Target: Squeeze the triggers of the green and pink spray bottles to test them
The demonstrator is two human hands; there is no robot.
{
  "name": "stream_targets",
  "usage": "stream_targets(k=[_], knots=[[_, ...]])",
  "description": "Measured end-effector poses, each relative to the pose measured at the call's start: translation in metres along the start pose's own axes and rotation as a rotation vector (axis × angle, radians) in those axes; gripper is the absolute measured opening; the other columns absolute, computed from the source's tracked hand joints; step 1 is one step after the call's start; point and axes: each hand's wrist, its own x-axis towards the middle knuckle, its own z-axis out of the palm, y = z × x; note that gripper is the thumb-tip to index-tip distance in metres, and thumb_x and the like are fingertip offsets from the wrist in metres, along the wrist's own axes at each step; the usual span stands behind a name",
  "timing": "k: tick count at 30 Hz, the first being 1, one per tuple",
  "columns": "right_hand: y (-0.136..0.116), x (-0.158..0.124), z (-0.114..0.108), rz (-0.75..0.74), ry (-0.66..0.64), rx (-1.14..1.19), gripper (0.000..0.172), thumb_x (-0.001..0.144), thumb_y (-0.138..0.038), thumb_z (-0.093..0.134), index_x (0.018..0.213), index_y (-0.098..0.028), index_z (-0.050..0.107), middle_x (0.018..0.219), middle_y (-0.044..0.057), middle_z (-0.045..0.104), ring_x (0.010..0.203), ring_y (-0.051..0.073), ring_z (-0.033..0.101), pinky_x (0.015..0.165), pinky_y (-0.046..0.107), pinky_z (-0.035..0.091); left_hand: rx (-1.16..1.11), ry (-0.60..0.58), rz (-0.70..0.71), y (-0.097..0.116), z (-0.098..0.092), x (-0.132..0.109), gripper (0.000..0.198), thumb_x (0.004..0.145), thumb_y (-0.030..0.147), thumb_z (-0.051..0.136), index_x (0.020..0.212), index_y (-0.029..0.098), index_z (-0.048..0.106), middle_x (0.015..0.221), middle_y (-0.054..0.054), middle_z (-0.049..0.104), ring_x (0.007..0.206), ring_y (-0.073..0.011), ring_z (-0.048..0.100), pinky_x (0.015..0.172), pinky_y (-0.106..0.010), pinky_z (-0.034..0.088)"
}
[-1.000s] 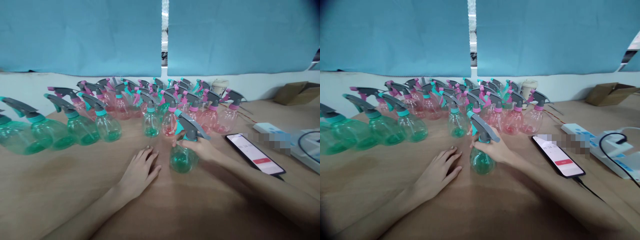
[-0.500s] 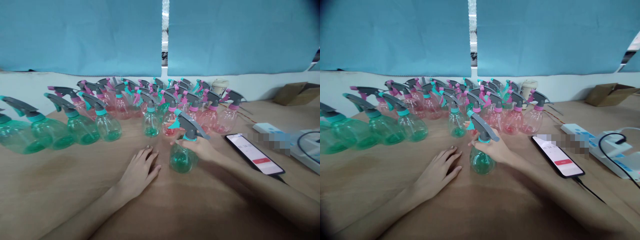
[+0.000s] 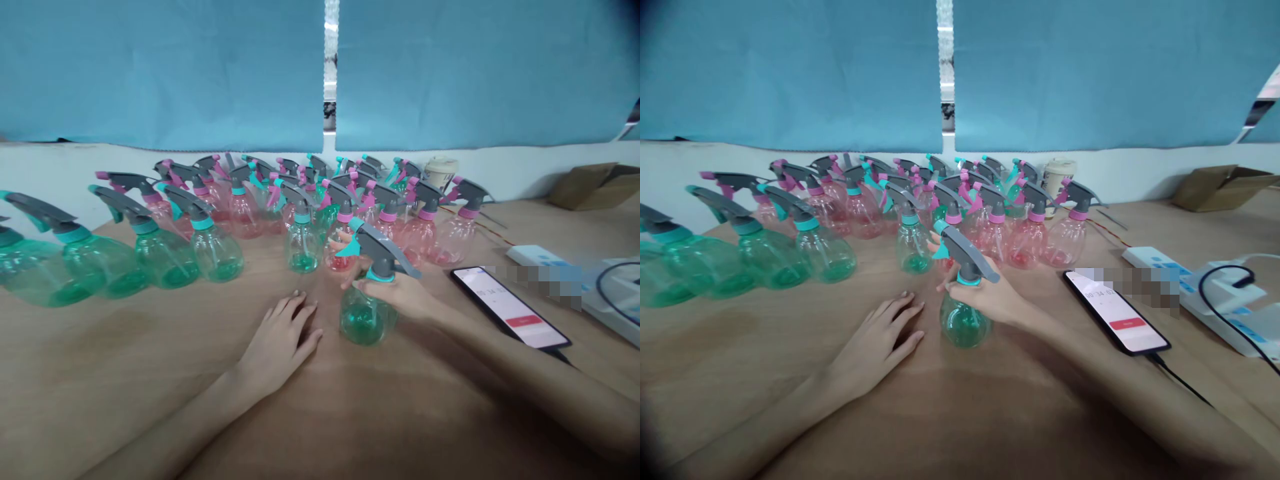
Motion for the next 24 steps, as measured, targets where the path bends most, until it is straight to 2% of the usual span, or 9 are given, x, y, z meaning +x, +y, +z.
stream_targets(k=[16,24], knots=[[0.0005,0.0010,0.0014,-0.002,0.030,0.030,0.007,0.066,-0.024,0.052,0.059,-0.021,0.054,0.071,0.002,0.061,0.078,0.020,0.058,0.076,0.039,0.044,-0.013,0.034,0.011,-0.0023,0.0037,-0.0016,0.041,0.091,0.041,0.039,0.124,0.018,0.045,0.129,-0.011,0.044,0.120,-0.0266,0.037,0.095,-0.043,0.033],[0.0024,0.0006,0.0016,-0.015,0.039,0.010,0.009,0.070,-0.026,0.053,0.066,-0.021,0.059,0.074,0.002,0.062,0.079,0.019,0.059,0.080,0.040,0.044,-0.010,0.014,0.008,-0.0018,0.0024,-0.0003,0.042,0.091,0.040,0.039,0.124,0.015,0.045,0.129,-0.012,0.044,0.120,-0.0266,0.036,0.096,-0.043,0.033]])
